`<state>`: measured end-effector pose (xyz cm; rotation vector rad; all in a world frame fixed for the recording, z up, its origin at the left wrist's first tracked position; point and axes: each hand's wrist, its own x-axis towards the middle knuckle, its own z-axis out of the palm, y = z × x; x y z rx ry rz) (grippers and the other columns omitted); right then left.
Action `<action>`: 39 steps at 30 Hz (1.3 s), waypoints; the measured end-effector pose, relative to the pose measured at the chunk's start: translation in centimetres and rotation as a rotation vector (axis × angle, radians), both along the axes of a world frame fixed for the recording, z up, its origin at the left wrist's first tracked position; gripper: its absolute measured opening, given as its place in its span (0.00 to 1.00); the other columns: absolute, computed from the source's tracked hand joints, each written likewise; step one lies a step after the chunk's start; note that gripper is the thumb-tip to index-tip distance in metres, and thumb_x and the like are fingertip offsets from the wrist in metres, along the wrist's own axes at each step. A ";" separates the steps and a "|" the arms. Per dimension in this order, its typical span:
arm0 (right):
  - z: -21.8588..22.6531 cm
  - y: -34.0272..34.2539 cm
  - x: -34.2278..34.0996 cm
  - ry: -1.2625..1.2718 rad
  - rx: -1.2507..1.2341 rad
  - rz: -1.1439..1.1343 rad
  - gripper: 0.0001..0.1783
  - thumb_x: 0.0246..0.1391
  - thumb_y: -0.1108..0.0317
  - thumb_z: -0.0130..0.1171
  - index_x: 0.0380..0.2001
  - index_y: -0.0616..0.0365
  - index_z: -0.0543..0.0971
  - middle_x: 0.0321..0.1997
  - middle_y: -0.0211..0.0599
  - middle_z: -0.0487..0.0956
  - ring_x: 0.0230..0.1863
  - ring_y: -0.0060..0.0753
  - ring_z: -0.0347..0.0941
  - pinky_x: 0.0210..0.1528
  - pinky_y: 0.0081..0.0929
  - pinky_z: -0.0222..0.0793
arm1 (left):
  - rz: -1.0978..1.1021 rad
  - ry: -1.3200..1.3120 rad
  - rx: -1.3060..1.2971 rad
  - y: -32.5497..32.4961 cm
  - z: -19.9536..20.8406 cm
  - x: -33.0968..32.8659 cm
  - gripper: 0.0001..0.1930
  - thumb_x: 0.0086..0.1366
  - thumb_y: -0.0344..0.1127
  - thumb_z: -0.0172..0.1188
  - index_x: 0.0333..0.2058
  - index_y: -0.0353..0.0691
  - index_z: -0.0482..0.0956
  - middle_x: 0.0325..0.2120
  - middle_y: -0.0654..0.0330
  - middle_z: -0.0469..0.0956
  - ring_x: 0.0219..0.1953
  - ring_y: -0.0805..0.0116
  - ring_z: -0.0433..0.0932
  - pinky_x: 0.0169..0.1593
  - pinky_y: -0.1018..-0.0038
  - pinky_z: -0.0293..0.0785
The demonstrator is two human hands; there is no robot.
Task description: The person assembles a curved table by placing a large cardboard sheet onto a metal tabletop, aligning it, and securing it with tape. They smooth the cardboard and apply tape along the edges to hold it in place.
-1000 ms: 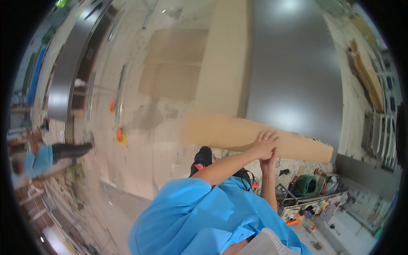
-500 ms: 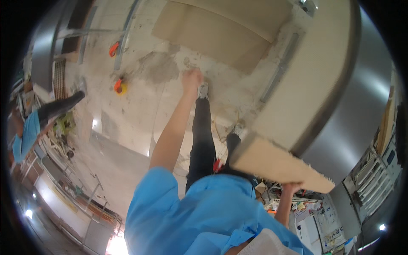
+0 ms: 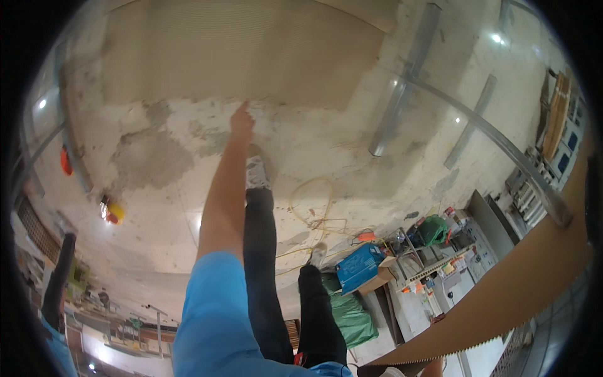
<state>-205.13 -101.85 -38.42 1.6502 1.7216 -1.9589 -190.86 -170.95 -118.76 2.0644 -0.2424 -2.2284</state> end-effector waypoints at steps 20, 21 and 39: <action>-2.7 -5.9 -1.7 -0.074 0.345 -0.062 0.34 0.60 0.31 0.54 0.51 0.49 0.80 0.45 0.37 0.83 0.44 0.43 0.80 0.46 0.40 0.80 | -0.267 -0.151 -0.235 -11.8 20.3 -9.3 0.18 0.66 0.39 0.65 0.54 0.44 0.78 0.50 0.65 0.79 0.46 0.72 0.77 0.45 0.71 0.77; -2.9 -6.5 -1.7 -0.052 0.333 -0.077 0.32 0.62 0.32 0.51 0.50 0.48 0.80 0.41 0.34 0.83 0.41 0.41 0.81 0.42 0.40 0.81 | -0.232 -0.193 -0.223 -12.2 22.5 -10.5 0.18 0.67 0.39 0.64 0.54 0.44 0.77 0.50 0.64 0.79 0.47 0.71 0.77 0.47 0.70 0.77; -6.1 -6.3 -1.0 0.339 0.097 -0.075 0.44 0.64 0.34 0.53 0.67 0.63 0.67 0.66 0.44 0.74 0.64 0.47 0.70 0.67 0.40 0.64 | 0.056 0.171 -0.471 -27.4 61.3 -20.9 0.16 0.67 0.31 0.63 0.52 0.38 0.73 0.41 0.56 0.73 0.41 0.61 0.75 0.45 0.62 0.80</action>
